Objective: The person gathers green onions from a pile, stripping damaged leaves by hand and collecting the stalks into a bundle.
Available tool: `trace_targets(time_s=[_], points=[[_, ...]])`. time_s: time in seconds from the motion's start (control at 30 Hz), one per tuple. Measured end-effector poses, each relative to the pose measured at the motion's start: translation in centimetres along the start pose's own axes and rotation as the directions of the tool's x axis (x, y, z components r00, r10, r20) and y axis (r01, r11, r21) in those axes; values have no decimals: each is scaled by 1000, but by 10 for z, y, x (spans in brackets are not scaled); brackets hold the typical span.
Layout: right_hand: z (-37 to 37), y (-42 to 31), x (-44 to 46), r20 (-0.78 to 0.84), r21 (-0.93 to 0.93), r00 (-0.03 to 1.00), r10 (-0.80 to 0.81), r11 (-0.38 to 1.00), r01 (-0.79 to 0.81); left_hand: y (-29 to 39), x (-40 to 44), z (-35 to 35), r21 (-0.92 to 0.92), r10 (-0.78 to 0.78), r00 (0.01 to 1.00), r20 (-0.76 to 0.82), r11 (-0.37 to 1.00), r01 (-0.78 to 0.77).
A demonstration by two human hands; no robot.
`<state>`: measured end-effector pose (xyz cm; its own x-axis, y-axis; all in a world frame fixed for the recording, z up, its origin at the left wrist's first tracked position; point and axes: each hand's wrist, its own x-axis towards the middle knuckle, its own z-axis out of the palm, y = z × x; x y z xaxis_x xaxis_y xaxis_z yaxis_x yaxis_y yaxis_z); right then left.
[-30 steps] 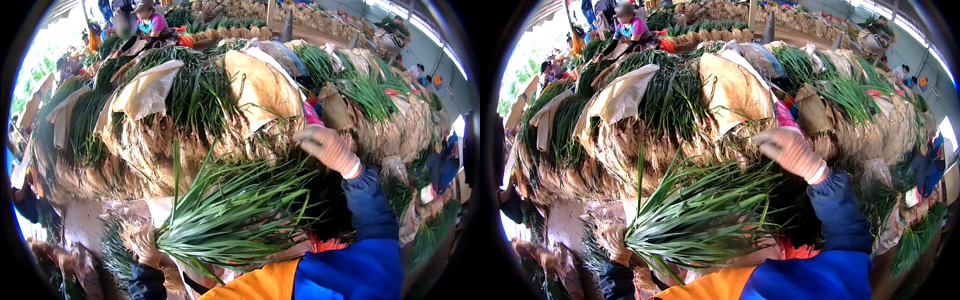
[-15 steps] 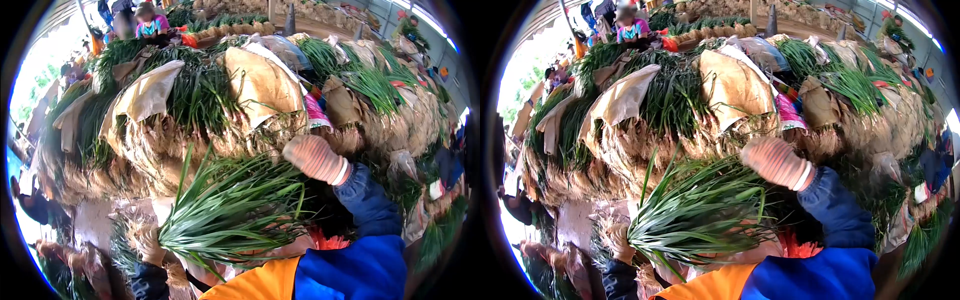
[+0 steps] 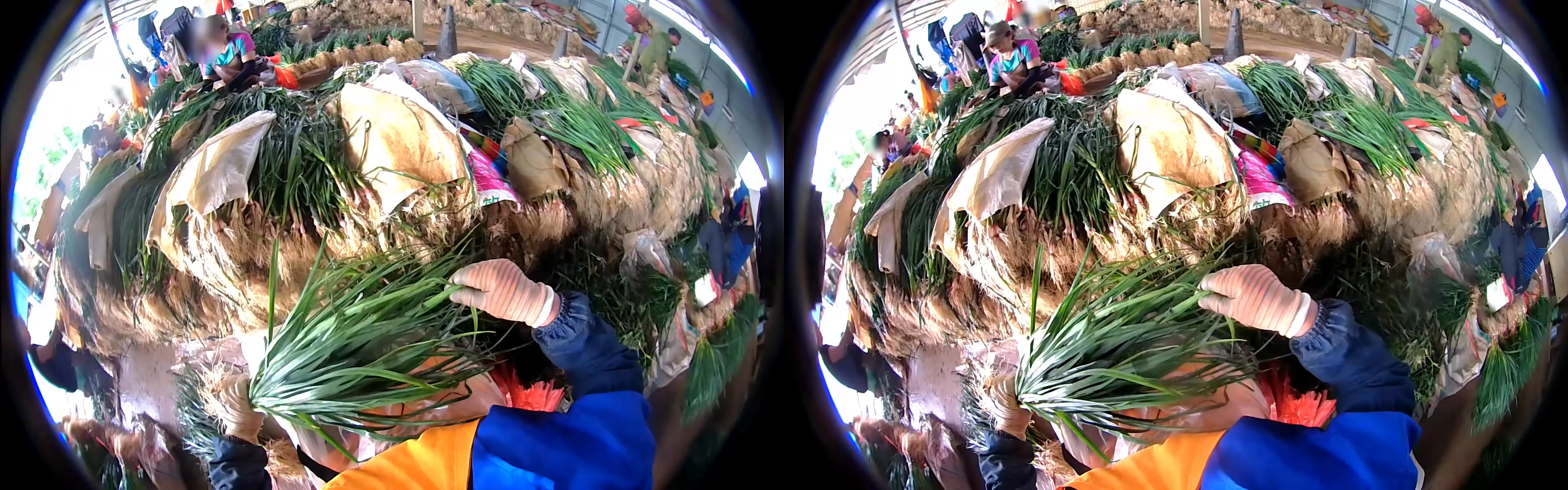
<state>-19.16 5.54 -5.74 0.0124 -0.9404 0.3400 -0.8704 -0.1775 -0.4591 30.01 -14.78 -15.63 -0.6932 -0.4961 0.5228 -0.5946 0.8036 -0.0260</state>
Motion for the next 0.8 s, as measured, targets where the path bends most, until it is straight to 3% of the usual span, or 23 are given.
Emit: trace_targets(time_s=[0.07, 0.13, 0.17, 0.23, 0.3, 0.37, 0.4, 0.43, 0.47, 0.5, 0.53, 0.57, 0.6, 0.63, 0.67, 0.7, 0.73, 0.77, 0.8], points=[[-3, -1, 1, -51, 13, 997, -55, 998, 56, -1, -3, -2, -42, -52, 995, 88, 998, 56], [-15, -9, 5, 167, 179, 977, 129, 971, -159, 3, 0, -6, -58, -53, 993, 102, 997, 59], [-14, -10, 6, 169, 179, 978, 122, 972, -152, 4, -1, -4, -95, -70, 994, 81, 992, 77], [-6, -17, 1, 149, 663, 931, 335, 664, -345, -3, -10, 8, -111, -73, 995, 63, 991, 80], [6, -20, -1, 83, 736, 913, 399, 593, -326, 0, -8, 10, -113, -79, 995, 65, 990, 86], [14, -19, -1, 32, 792, 812, 583, 480, -376, 4, -2, 7, -79, -68, 992, 109, 994, 77], [18, -18, 0, -87, 672, 786, 612, 618, -407, 6, 1, 6, -84, -49, 994, 98, 995, 58], [22, -12, -1, -83, 670, 790, 608, 621, -407, 6, 2, 7, -83, -66, 990, 124, 994, 76], [24, -5, -2, -334, 385, 842, 423, 877, -287, 4, 2, 9, -118, -60, 989, 138, 990, 77], [26, -1, -2, -496, 20, 856, 147, 987, -158, 3, 3, 12, -153, -55, 987, 150, 985, 78], [33, -1, 0, -482, 297, 820, 310, 938, -180, 3, 3, 14, -124, -48, 987, 152, 990, 67], [29, -6, 1, -477, 296, 824, 307, 938, -179, 3, 4, 15, -96, -41, 987, 158, 994, 57], [22, -13, 3, -365, 622, 730, 578, 735, -271, 8, 7, 14, -85, -53, 985, 163, 994, 68], [17, -16, 7, -158, 855, 612, 775, 417, -307, 8, 7, 16, -88, -40, 991, 128, 995, 52], [13, 19, -2, -253, 899, 662, 705, 425, -109, 7, 8, 15, -141, -56, 988, 142, 987, 76], [-2, 31, -5, -382, 856, 518, 765, 504, -114, 6, 9, 12, -193, -67, 986, 156, 976, 97], [-19, 54, -12, -476, 772, 447, 757, 603, -200, 5, 10, 12, -237, -67, 990, 128, 967, 96], [-29, 79, -30, -512, 580, 517, 686, 720, -382, 2, 7, 16, -233, -55, 995, 86, 970, 74], [-29, 77, -35, -637, 109, 632, 442, 863, -493, 3, 10, 13, -228, -65, 992, 109, 970, 88]])
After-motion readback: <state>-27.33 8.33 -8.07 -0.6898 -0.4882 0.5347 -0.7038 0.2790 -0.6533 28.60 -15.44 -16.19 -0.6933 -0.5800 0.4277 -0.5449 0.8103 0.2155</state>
